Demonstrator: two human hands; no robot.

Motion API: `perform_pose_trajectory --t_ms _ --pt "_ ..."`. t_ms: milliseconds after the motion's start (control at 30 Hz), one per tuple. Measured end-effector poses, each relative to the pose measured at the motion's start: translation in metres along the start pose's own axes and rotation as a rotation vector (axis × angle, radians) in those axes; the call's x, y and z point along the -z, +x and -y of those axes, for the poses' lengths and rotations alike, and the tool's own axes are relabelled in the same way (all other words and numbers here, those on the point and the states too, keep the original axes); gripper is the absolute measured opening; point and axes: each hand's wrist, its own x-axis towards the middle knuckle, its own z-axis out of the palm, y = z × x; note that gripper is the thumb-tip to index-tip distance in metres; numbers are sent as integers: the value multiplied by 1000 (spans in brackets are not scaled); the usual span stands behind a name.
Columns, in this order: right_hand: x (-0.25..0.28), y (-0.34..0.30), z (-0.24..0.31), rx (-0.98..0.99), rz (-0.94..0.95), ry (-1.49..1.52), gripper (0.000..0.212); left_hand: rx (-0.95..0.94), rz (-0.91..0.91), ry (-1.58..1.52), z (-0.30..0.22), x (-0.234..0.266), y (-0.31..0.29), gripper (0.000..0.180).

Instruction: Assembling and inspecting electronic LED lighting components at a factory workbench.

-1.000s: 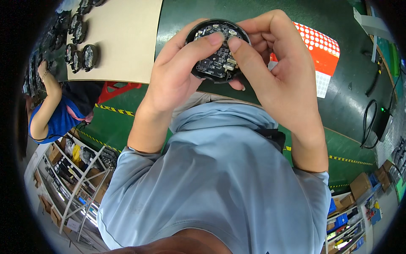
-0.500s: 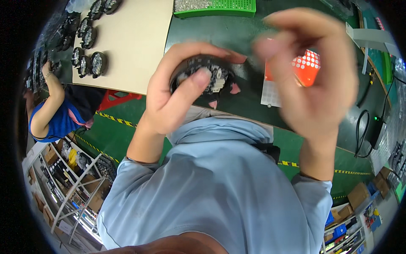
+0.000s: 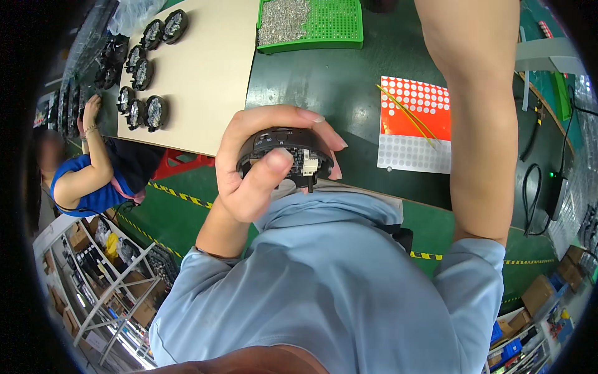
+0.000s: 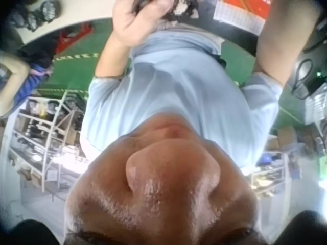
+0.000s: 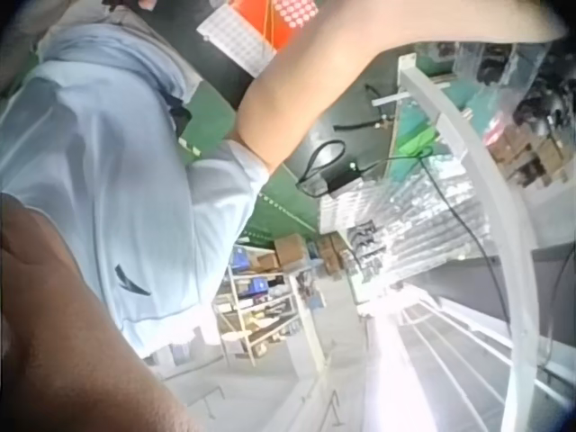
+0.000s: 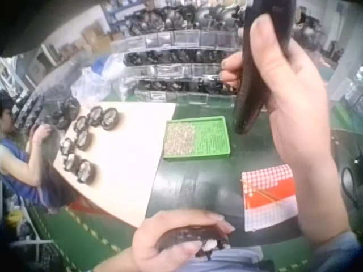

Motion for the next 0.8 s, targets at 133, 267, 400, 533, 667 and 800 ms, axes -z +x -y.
perform_pose_trajectory --t_ms 133,267,400,533,667,800 --pt "5 7 2 18 -18 -11 35 69 -74 -72 2 -8 7 37" --pt "-16 15 -2 26 -6 -1 35 251 -92 -175 9 -1 16 32" --pt "-28 18 -10 13 8 -5 36 342 -176 -428 25 3 29 23" --pt "-35 21 -17 1 30 -1 37 368 -198 -418 36 2 36 23" --pt "-32 24 -31 -18 47 13 37 419 -236 -440 44 5 37 23" --pt "-15 27 -46 -46 29 -5 38 444 -221 -477 46 3 42 23"
